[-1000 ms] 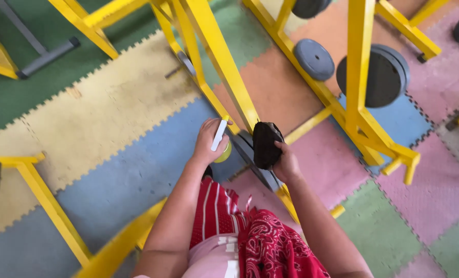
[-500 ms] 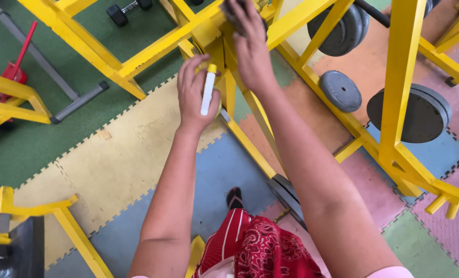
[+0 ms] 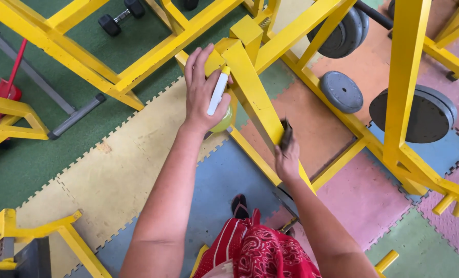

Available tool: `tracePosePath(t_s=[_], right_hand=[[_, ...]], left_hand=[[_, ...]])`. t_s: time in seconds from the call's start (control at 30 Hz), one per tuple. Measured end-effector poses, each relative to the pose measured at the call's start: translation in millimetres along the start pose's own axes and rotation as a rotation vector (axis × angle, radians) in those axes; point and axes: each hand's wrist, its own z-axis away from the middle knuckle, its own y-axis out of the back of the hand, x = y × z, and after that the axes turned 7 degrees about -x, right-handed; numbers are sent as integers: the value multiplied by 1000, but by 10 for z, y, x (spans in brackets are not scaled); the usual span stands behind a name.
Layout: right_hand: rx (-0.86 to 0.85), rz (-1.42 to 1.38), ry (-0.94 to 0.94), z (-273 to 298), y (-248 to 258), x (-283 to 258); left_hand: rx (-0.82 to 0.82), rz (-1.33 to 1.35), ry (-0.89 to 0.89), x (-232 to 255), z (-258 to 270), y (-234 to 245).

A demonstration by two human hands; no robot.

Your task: Cleaning and wiping down various pieces of weight-training equipment and benches using a spray bottle and cloth.

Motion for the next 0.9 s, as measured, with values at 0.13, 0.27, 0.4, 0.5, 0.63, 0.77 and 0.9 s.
tracePosePath(t_s=[0.13,0.27,0.4,0.5,0.63,0.77,0.9], right_hand=[[-42,-235,-390,46,-74,490],[-56,-643,-257,-702,41,-23],[-50,-625,-31,-1526,270,-1084],[22,-624,256,-1595,286,-1488],[168,-47,421,-1227,210,-1134],[39,94,460,-420,246,-413],[-174,401,480,203,320,378]], left_hand=[[-32,-82,25,-48,-2,-2],[-45,-139,55,-18,-20,-26],[-25,-135,48,-21,-8,-29],[-21,-133,43,-48,24,-40],[4,-158,43,-17,1,-54],[14,-170,44,22,13,-93],[21,-157,103,30,20,-144]])
